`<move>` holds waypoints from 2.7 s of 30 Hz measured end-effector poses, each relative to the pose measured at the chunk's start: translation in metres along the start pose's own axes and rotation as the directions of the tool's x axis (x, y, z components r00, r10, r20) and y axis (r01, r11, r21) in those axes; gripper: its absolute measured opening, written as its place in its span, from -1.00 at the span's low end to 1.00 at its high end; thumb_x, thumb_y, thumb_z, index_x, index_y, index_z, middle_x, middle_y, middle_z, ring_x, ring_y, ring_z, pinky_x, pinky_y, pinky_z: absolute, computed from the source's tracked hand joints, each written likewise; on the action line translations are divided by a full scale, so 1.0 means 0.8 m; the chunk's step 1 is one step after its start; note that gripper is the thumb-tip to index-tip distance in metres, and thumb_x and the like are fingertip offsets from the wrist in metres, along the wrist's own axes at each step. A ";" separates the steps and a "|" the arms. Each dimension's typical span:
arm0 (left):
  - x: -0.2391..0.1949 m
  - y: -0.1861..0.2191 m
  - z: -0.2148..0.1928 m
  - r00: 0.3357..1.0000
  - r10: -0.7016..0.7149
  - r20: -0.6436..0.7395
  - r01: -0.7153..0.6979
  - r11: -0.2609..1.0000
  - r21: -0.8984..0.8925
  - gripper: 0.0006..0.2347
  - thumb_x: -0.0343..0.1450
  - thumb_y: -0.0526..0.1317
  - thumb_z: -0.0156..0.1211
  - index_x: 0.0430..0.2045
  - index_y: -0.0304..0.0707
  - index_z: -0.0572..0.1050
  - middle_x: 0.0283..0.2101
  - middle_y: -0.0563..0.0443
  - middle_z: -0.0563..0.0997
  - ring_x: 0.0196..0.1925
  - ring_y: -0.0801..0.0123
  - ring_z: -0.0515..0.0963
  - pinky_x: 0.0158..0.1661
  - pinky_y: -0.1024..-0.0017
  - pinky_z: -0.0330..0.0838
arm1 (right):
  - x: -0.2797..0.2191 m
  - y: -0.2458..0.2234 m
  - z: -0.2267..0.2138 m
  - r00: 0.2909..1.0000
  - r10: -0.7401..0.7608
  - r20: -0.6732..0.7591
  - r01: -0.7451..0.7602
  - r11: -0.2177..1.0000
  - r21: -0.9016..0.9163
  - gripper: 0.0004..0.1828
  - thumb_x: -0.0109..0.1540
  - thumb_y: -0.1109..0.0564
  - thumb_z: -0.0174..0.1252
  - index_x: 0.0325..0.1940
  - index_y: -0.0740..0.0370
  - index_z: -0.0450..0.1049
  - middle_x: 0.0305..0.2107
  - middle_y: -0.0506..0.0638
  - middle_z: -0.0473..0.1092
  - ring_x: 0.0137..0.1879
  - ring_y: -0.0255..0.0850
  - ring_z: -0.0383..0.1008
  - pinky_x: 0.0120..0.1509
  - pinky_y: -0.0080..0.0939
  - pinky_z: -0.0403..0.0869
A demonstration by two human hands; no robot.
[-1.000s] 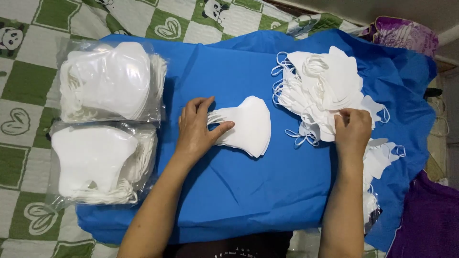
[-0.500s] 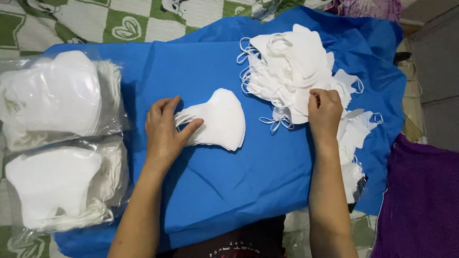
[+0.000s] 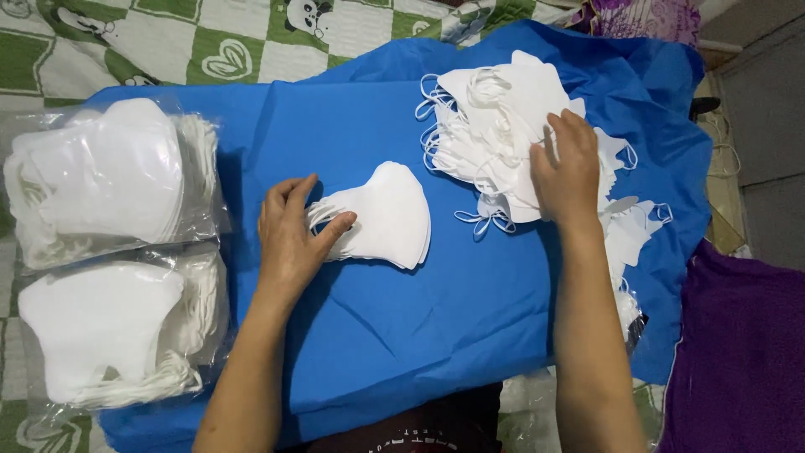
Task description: Manually stacking and packing white face masks into clear plastic bags on a work surface.
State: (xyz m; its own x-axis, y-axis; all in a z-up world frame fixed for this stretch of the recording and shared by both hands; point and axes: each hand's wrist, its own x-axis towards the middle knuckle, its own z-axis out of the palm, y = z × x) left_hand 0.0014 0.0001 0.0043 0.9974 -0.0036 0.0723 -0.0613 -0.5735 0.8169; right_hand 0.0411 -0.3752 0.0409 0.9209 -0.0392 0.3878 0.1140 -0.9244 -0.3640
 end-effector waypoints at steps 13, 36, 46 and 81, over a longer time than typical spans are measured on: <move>0.000 0.006 -0.004 1.000 -0.001 0.014 0.001 1.000 -0.011 -0.30 0.31 0.13 0.47 0.19 -0.46 0.45 0.14 -0.42 0.39 0.18 -0.25 0.38 0.18 -0.11 0.13 | 0.009 0.077 0.048 0.998 -0.049 0.027 0.052 0.995 -0.091 -0.70 0.32 0.36 0.20 0.14 0.31 0.59 -0.04 0.16 0.46 0.18 0.03 0.41 0.19 -0.04 0.38; -0.021 0.029 0.001 0.897 0.375 -0.234 -0.436 0.839 -0.327 -0.65 0.42 -0.13 0.33 0.05 -0.29 0.56 0.05 -0.17 0.53 -0.06 0.10 0.60 -0.07 0.25 0.57 | -0.057 -0.114 -0.030 0.877 -0.120 -0.465 0.312 0.879 0.360 -0.88 0.28 0.54 0.07 -0.13 0.51 0.42 -0.13 0.42 0.52 -0.08 0.24 0.63 -0.06 0.04 0.60; -0.042 0.006 0.011 0.934 0.252 0.254 -0.008 0.724 -0.689 -0.82 0.24 -0.31 0.51 -0.36 -0.41 0.70 -0.46 -0.11 0.72 -0.34 0.37 0.66 -0.30 0.25 0.61 | -0.138 -0.153 -0.008 0.931 -0.218 -0.291 0.363 0.609 0.705 -0.88 0.12 0.46 0.15 -0.32 0.46 0.58 -0.02 0.54 0.46 0.16 0.29 0.54 0.26 0.09 0.56; -0.004 0.003 -0.005 0.907 0.421 -0.001 -0.420 0.906 0.056 -0.60 0.37 -0.36 0.50 0.12 -0.26 0.59 0.11 -0.24 0.47 0.19 -0.21 0.40 0.16 -0.05 0.28 | -0.113 -0.120 0.122 0.996 -0.060 0.062 0.026 0.893 0.449 -0.48 0.34 0.19 0.25 0.40 0.19 0.38 -0.48 0.02 0.40 -0.46 -0.26 0.45 -0.40 -0.29 0.46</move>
State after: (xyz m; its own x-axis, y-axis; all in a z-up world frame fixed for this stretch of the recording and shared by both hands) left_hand -0.0020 0.0019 0.0085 0.8791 -0.2438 0.4097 -0.4722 -0.5634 0.6779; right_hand -0.0171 -0.2463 -0.0419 0.9337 0.0402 0.3557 0.2930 -0.6567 -0.6949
